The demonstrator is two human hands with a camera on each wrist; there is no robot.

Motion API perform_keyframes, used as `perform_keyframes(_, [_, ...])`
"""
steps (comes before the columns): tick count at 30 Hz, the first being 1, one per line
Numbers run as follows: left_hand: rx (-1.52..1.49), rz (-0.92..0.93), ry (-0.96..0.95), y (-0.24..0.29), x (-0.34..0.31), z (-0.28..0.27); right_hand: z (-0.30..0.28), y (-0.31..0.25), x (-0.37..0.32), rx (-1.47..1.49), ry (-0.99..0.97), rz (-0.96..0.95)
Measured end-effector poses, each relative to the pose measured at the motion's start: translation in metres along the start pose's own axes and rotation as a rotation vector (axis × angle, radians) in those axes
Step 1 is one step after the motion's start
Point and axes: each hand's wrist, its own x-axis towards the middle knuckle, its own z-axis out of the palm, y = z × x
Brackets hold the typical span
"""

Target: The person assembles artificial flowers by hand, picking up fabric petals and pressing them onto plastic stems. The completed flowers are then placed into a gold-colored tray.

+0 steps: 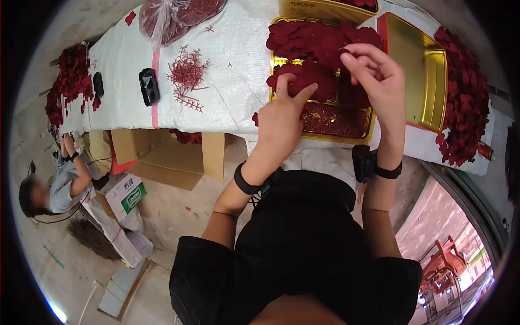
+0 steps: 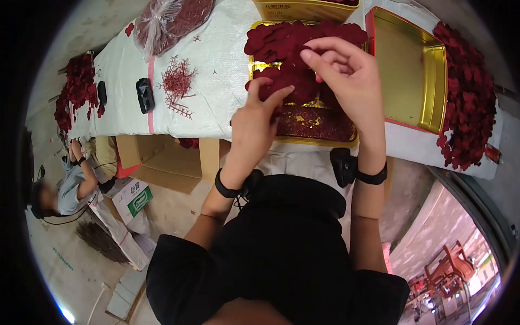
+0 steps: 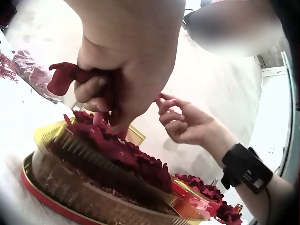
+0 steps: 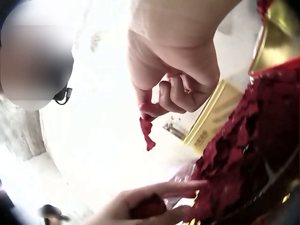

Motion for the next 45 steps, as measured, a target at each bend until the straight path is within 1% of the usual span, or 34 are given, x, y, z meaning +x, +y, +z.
perform_keyframes(2, [-0.045, -0.018, 0.075, -0.002, -0.004, -0.01, 0.006, -0.008, -0.007, 0.171, -0.091, 0.157])
perform_keyframes(3, [-0.065, -0.022, 0.113, -0.004, -0.006, -0.014, 0.008, -0.001, -0.007, 0.204, -0.149, 0.244])
perform_keyframes(4, [-0.084, -0.045, 0.116, -0.009, -0.01, -0.019, 0.013, 0.011, -0.007, 0.172, -0.157, 0.272])
perform_keyframes(5, [-0.103, -0.069, 0.118, -0.014, -0.014, -0.024, 0.02, 0.034, -0.007, 0.005, -0.126, 0.209])
perform_keyframes(6, [-0.121, -0.094, 0.121, -0.018, -0.018, -0.028, 0.03, 0.043, -0.007, -0.161, -0.096, 0.145])
perform_keyframes(7, [-0.133, -0.131, 0.168, -0.019, -0.021, -0.031, 0.033, 0.047, -0.011, -0.473, -0.001, -0.022])
perform_keyframes(10, [-0.126, -0.133, 0.196, -0.023, -0.022, -0.041, 0.031, 0.042, -0.012, -0.573, 0.098, -0.061])
perform_keyframes(11, [-0.136, -0.113, 0.165, -0.022, -0.021, -0.043, 0.027, 0.039, -0.009, -0.614, 0.117, -0.071])
perform_keyframes(12, [-0.142, -0.061, 0.149, -0.019, -0.019, -0.042, 0.022, 0.04, -0.004, -0.717, 0.105, -0.118])
perform_keyframes(14, [-0.158, 0.051, 0.121, -0.009, -0.014, -0.036, 0.015, 0.036, 0.007, -0.787, 0.011, -0.162])
perform_keyframes(15, [-0.138, 0.059, 0.1, -0.001, -0.012, -0.03, 0.014, 0.037, 0.011, -0.82, -0.03, -0.177])
perform_keyframes(17, [-0.02, -0.011, 0.025, 0.011, -0.008, -0.019, 0.016, 0.04, 0.019, -0.884, -0.112, -0.209])
perform_keyframes(19, [0.076, -0.099, -0.056, 0.025, -0.005, -0.013, 0.021, 0.047, 0.022, -0.983, -0.126, -0.24])
perform_keyframes(20, [0.116, -0.114, -0.068, 0.029, -0.003, -0.009, 0.024, 0.049, 0.023, -1.033, -0.134, -0.253])
perform_keyframes(21, [0.156, -0.132, -0.081, 0.031, -0.002, -0.005, 0.025, 0.048, 0.023, -1.005, -0.117, -0.252])
perform_keyframes(22, [0.197, -0.152, -0.092, 0.031, -0.001, -0.002, 0.026, 0.045, 0.023, -0.96, -0.111, -0.199])
perform_keyframes(24, [0.176, -0.16, -0.091, 0.024, 0.003, 0.005, 0.025, 0.037, 0.023, -0.871, -0.1, -0.098])
perform_keyframes(27, [0.167, -0.156, -0.112, 0.022, 0.005, 0.006, 0.018, 0.037, 0.024, -0.804, -0.103, -0.089])
perform_keyframes(31, [0.18, -0.149, -0.133, 0.022, 0.005, 0.01, 0.005, 0.015, 0.021, -0.441, 0.036, -0.103])
perform_keyframes(34, [0.156, -0.168, -0.13, 0.023, 0.006, 0.008, -0.003, -0.007, 0.012, -0.208, 0.016, -0.033])
perform_keyframes(37, [0.161, -0.11, -0.109, 0.017, 0.005, 0.005, -0.005, -0.012, 0.001, -0.039, -0.097, 0.083])
perform_keyframes(39, [0.08, -0.09, -0.019, 0.012, -0.003, -0.004, -0.008, -0.006, -0.001, 0.103, -0.185, 0.178])
perform_keyframes(40, [0.038, -0.078, 0.025, 0.011, -0.006, -0.009, -0.008, 0.003, -0.002, 0.112, -0.203, 0.216])
perform_keyframes(41, [-0.001, -0.181, 0.051, 0.01, -0.007, -0.014, -0.008, 0.015, -0.003, 0.123, -0.221, 0.252])
perform_keyframes(42, [-0.014, -0.178, 0.068, 0.004, -0.009, -0.017, -0.006, 0.027, -0.004, 0.135, -0.239, 0.289])
perform_keyframes(43, [-0.025, -0.175, 0.086, -0.004, -0.012, -0.021, -0.002, 0.04, -0.005, 0.089, -0.195, 0.319])
perform_keyframes(45, [-0.037, -0.172, 0.128, -0.015, -0.013, -0.023, 0.003, 0.053, -0.01, -0.183, -0.107, 0.217])
